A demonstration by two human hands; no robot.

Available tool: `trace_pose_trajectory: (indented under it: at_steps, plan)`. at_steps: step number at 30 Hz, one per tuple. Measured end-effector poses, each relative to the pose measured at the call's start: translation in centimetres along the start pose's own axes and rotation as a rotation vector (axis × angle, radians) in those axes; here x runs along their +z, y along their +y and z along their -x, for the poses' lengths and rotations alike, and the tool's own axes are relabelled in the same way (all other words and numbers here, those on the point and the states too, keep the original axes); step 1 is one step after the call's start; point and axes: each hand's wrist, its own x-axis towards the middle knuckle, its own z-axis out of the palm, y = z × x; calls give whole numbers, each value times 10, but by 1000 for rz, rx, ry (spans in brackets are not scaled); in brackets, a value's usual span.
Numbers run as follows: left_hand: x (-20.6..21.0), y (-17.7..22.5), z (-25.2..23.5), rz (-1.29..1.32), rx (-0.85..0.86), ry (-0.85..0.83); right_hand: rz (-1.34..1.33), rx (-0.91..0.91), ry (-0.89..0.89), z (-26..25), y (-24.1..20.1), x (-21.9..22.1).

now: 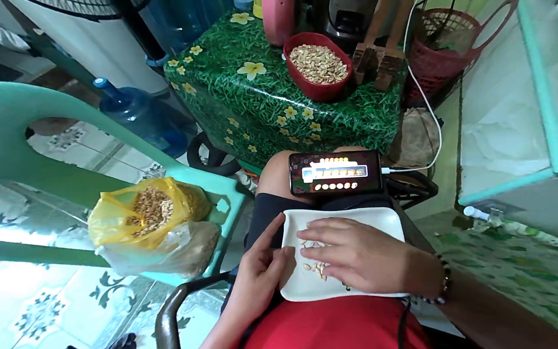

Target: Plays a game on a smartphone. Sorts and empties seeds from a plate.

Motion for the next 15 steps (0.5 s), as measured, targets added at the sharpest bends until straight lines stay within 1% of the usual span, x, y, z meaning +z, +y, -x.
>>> trace_pose_trajectory:
  at_steps: [3, 6, 10, 12, 15]
  plan:
    - [-1, -1, 0, 7, 7, -3, 68, 25, -111, -1, -4, 2]
    - [0, 0, 0, -1, -4, -7, 123, 39, -99, 7, -5, 2]
    - [0, 2, 0, -10, 1, -7, 157, 13, 42, 18, -2, 3]
    - [0, 2, 0, -10, -1, -8, 133, 25, 145, 21, 1, -2]
    - [0, 3, 1, 0, -12, -2, 231, 164, 399, 24, 12, -19]
